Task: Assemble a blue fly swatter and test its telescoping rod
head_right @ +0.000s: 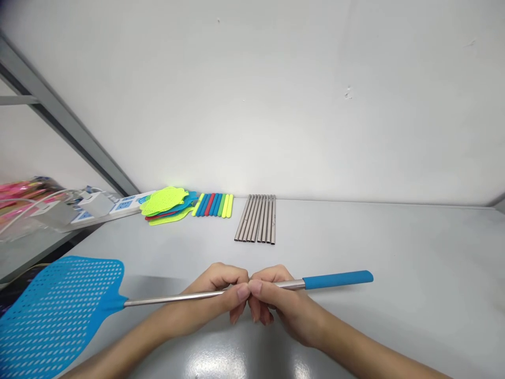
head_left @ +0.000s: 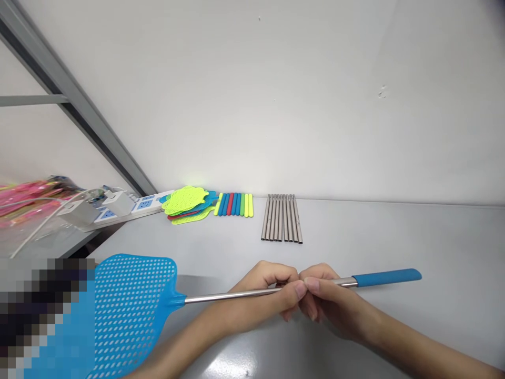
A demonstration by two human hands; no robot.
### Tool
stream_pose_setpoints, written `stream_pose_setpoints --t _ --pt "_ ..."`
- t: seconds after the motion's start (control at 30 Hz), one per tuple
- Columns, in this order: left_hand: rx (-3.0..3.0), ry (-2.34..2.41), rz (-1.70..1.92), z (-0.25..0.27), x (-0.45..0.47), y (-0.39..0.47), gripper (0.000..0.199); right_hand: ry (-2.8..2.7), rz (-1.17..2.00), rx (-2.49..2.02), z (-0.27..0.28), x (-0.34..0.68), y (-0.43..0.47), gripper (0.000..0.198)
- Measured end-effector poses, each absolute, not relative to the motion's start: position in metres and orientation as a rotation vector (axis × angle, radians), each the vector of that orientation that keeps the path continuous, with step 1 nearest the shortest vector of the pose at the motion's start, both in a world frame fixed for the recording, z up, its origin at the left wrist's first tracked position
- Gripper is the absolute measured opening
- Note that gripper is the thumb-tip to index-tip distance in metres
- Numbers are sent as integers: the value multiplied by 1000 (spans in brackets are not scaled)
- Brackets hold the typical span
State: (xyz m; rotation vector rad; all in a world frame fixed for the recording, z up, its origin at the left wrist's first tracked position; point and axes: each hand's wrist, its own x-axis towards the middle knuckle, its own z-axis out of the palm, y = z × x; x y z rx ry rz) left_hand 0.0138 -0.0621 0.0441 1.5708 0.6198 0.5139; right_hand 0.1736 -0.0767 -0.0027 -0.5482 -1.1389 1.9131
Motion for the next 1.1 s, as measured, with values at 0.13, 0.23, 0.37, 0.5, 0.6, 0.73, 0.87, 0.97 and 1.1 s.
stream_pose_setpoints --t 0.13,0.23,0.37,0.5,0.6,0.73,0.87,0.97,1.1 --pt "1571 601 488 47 12 -61 31 -1057 2075 -515 1 176 -75 26" --pt "1606 623 451 48 13 -61 30 -1015 2163 -476 4 177 -73 21" --pt "1682 630 458 47 13 -59 35 -1058 2137 -500 5 178 -71 15" --pt "1716 666 451 46 11 -58 40 -1169 2053 -537 4 177 -70 27" --pt "1647 676 452 46 12 -59 41 -1197 1951 -617 5 175 -70 42" --pt "1437 654 540 41 16 -59 42 -1192 1896 -736 8 172 -70 46" --pt "884 611 433 41 19 -58 38 -1119 1843 -866 13 172 -67 43" --pt "614 607 369 49 17 -57 37 -1044 1891 -903 20 173 -65 41" --pt "537 593 354 56 12 -55 38 -988 1943 -940 29 173 -66 40"
